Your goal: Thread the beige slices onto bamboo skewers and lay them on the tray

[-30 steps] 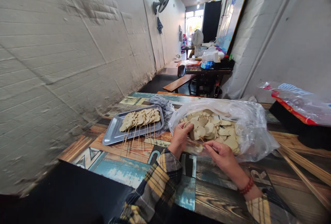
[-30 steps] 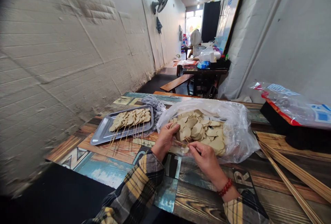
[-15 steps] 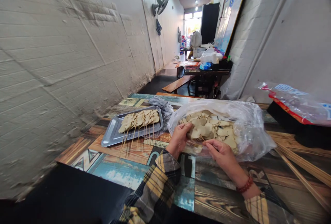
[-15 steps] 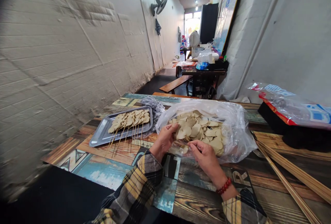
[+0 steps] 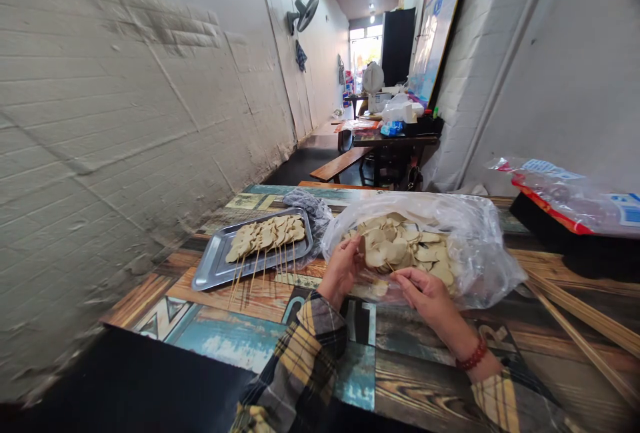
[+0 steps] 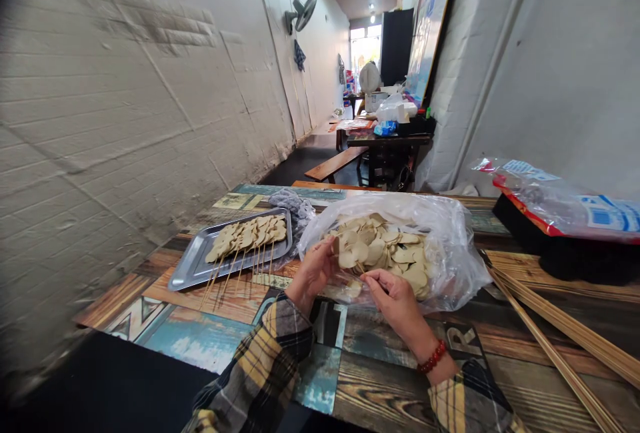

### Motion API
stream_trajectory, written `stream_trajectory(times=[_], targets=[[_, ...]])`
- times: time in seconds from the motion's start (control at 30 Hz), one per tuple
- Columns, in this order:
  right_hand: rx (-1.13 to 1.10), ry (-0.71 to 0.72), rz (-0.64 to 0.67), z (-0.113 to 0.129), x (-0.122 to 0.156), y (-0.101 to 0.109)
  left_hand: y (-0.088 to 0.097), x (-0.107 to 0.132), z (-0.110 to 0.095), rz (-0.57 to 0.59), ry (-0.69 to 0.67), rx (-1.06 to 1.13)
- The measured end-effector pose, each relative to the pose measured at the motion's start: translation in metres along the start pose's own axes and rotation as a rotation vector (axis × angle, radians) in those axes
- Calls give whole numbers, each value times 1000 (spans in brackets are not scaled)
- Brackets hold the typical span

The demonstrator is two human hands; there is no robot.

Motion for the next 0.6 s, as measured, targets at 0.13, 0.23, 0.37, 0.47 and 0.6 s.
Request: stream_trajectory(times=[0.13,0.23,0.37,0.47,0.6], targets=[[15,12,50,3,2,-4,-1,0,-7,6,-75,89],[57,18,44,6,2,-4,-8,3,-4,82,-6,74],[153,64,-15,13,0,-1,-14,7,2,111,47,17],[202,91,-39,17,0,1,-16,7,3,87,24,15],[238,125,-72,18,1,1,-17,7,3,65,-18,-2]])
Point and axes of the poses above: each hand's wrist, its own x-axis away from the middle knuckle, its own y-axis out of the back of the hand, z = x × y, the point moved 5 cm from there along -x, towards the middle knuckle, and after that the axes turned 14 degrees about x, right-handed, at the moved point
